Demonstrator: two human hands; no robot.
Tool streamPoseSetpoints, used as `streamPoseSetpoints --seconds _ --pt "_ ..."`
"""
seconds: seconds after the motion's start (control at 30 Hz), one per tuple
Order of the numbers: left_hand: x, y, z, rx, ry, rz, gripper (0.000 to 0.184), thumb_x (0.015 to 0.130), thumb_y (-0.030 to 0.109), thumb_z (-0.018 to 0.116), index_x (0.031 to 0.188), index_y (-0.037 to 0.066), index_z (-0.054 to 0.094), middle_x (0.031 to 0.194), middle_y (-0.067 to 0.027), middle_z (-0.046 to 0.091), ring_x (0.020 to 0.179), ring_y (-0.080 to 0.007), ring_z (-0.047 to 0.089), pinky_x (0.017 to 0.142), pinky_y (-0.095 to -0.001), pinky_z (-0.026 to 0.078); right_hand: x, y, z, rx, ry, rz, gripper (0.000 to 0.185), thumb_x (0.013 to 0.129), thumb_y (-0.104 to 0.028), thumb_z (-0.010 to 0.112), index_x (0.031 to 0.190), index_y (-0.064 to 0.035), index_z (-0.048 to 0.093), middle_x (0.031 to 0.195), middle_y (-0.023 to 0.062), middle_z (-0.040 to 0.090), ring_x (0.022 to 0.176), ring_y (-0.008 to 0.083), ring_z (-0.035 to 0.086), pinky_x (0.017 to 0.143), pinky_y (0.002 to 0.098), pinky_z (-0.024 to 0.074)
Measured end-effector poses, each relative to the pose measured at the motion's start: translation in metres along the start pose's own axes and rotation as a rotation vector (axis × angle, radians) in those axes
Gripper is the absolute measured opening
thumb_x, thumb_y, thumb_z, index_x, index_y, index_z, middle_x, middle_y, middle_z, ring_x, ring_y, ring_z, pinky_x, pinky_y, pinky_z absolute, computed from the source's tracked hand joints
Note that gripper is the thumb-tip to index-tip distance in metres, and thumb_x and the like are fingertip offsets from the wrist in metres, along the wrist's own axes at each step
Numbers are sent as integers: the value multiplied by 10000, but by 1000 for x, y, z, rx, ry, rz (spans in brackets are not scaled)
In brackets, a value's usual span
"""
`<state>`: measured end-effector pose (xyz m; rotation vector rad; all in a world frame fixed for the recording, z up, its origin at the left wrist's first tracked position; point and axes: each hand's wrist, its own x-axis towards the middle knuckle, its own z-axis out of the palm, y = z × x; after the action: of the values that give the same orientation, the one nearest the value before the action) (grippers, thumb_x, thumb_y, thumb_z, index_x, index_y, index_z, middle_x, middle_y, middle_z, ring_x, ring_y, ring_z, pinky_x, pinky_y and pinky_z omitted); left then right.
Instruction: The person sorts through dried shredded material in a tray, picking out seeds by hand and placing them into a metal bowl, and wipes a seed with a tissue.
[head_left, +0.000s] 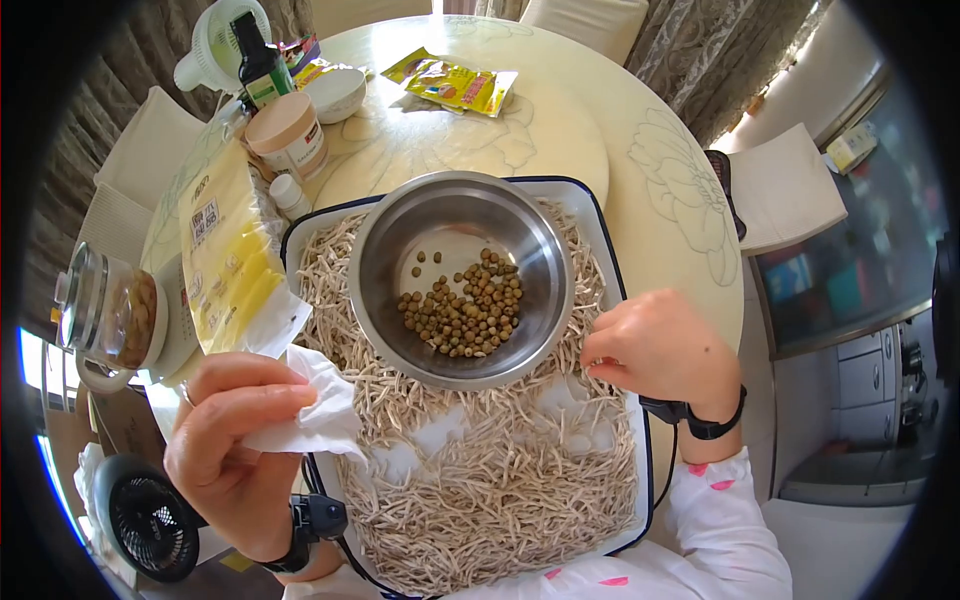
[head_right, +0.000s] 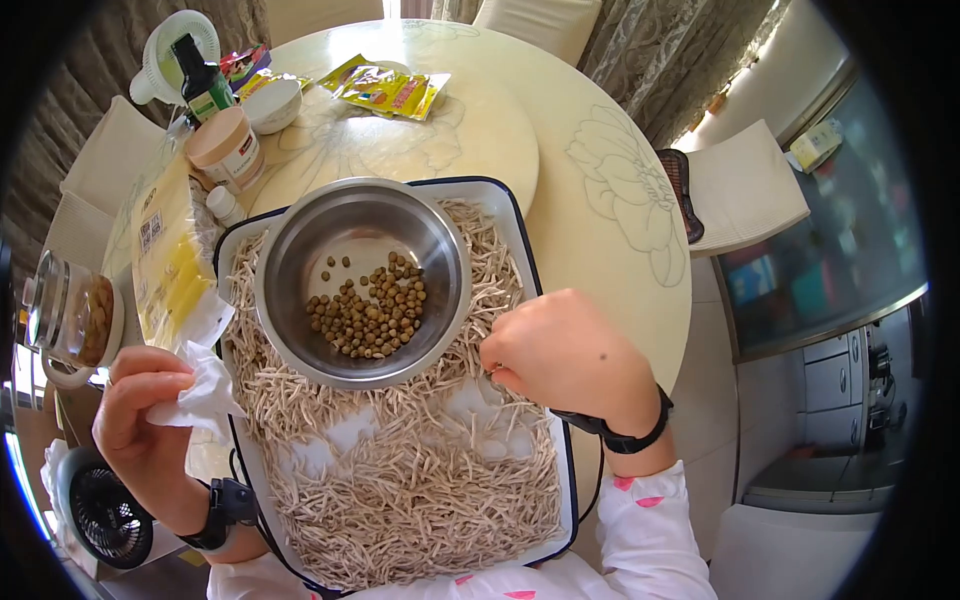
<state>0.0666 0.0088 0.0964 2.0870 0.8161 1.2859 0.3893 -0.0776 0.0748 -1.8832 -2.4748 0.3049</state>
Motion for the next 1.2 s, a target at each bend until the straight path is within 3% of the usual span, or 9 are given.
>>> streamPoseSetpoints --seconds 0.27,0.37,0.67,0.77,0.87,0.97,1.07,1.2 --pt "1 -10 -23 66 8 41 213 711 -57 711 907 -12 640 942 -109 597 860 -164 568 768 -244 425 2 -7 21 -140 -46 42 145 714 -218 806 804 -124 741 764 31 675 766 231 683 663 379 523" --pt "3 -10 -20 75 38 95 217 679 -54 728 885 4 697 886 -137 642 771 -188 609 708 -258 456 3 -8 23 -154 -79 38 168 702 -225 817 800 -113 740 766 40 675 770 237 682 670 379 525" --pt "1 -10 -10 71 63 117 232 658 -39 703 884 17 697 865 -145 634 741 -197 601 687 -270 456 7 3 33 -139 -83 -2 45 742 -162 740 752 -119 731 716 56 670 704 260 675 627 383 527" --pt "1 -9 -18 87 -58 122 222 714 -41 725 913 5 637 932 -125 606 859 -183 569 767 -254 422 7 6 26 -35 -98 -30 30 728 -146 734 753 -130 733 729 47 679 702 249 678 618 374 525" --pt "2 -8 -9 72 47 144 243 640 -36 694 877 17 696 828 -153 633 731 -213 607 683 -276 456 7 11 29 -73 -76 -26 41 729 -162 744 757 -135 733 725 35 678 689 242 676 610 370 521" --pt "2 -5 -15 77 -57 120 219 712 -43 728 908 9 643 922 -130 614 843 -188 578 767 -261 433 7 9 17 95 -102 -34 66 762 -170 682 757 -122 728 745 53 677 707 264 680 630 388 533" --pt "6 -5 -10 77 -8 181 233 667 -46 711 889 22 704 853 -146 659 730 -209 627 670 -282 481 4 11 9 214 -59 -75 62 770 -189 702 775 -131 723 759 38 680 689 250 671 612 379 528" --pt "8 -4 -10 39 -77 188 262 672 -80 716 914 19 711 876 -145 667 761 -220 650 699 -291 512 -1 17 -2 377 11 -139 73 774 -167 759 804 -110 725 759 29 679 674 200 671 574 330 509"
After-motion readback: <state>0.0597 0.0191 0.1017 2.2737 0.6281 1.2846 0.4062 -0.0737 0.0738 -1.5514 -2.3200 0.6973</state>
